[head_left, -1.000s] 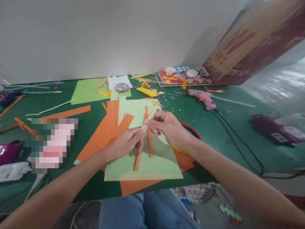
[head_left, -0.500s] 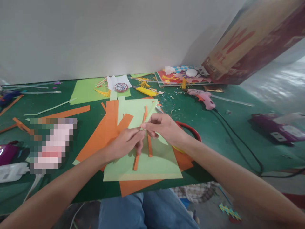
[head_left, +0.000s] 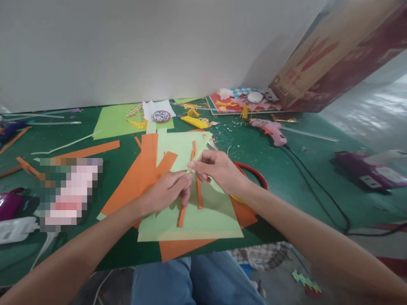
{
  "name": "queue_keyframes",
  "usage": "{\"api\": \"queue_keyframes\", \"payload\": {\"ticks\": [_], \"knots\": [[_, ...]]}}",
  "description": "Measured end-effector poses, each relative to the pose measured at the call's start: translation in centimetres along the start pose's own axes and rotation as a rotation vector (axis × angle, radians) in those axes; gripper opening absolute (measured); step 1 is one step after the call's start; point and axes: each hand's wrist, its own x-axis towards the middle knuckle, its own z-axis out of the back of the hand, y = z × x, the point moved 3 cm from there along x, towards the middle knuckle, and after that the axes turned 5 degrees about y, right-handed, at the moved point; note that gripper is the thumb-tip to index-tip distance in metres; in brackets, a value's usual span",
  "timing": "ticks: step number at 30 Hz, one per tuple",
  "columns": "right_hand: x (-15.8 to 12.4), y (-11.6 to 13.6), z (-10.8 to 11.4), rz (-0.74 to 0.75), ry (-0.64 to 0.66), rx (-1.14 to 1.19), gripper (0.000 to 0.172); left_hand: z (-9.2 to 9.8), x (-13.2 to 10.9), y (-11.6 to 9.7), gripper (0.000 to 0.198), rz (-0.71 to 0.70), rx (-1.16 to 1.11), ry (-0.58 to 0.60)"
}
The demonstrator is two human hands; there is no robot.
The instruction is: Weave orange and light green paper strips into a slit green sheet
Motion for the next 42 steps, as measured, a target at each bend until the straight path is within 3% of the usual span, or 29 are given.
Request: {"api": "queue_keyframes", "payload": {"ticks": [5, 15, 21, 26, 37, 42], "knots": [[-0.07, 0.19, -0.17, -0.018, 0.078, -0.02, 0.03, 0.07, -0.08, -0.15, 0.035, -0.014, -0.017, -0.019], [-0.12, 0.44, 0.15, 0.002, -0.029, -0.001, 0.032, 0.03, -0.09, 0.0, 0.045, 0.026, 0.085, -0.001], [-0.11, 0.46, 0.17, -0.005, -0.02, -0.008, 0.028, 0.02, -0.04, -0.21, 0.043, -0.012, 0.04, -0.002], [-0.07, 0.13, -0.12, -0.033, 0.095, -0.01, 0.031, 0.04, 0.02, -0.16, 0.041, 0.001, 0.035, -0.001], [0.0, 0.12, 0.14, 0.001, -0.011, 0.03, 0.031, 0.05, 0.01, -0.05, 0.043, 0.006, 0.04, -0.009], [0.0, 0.18, -0.03, -0.017, 0.043, -0.004, 0.032, 0.01, 0.01, 0.05, 0.042, -0.022, 0.027, 0.004]]}}
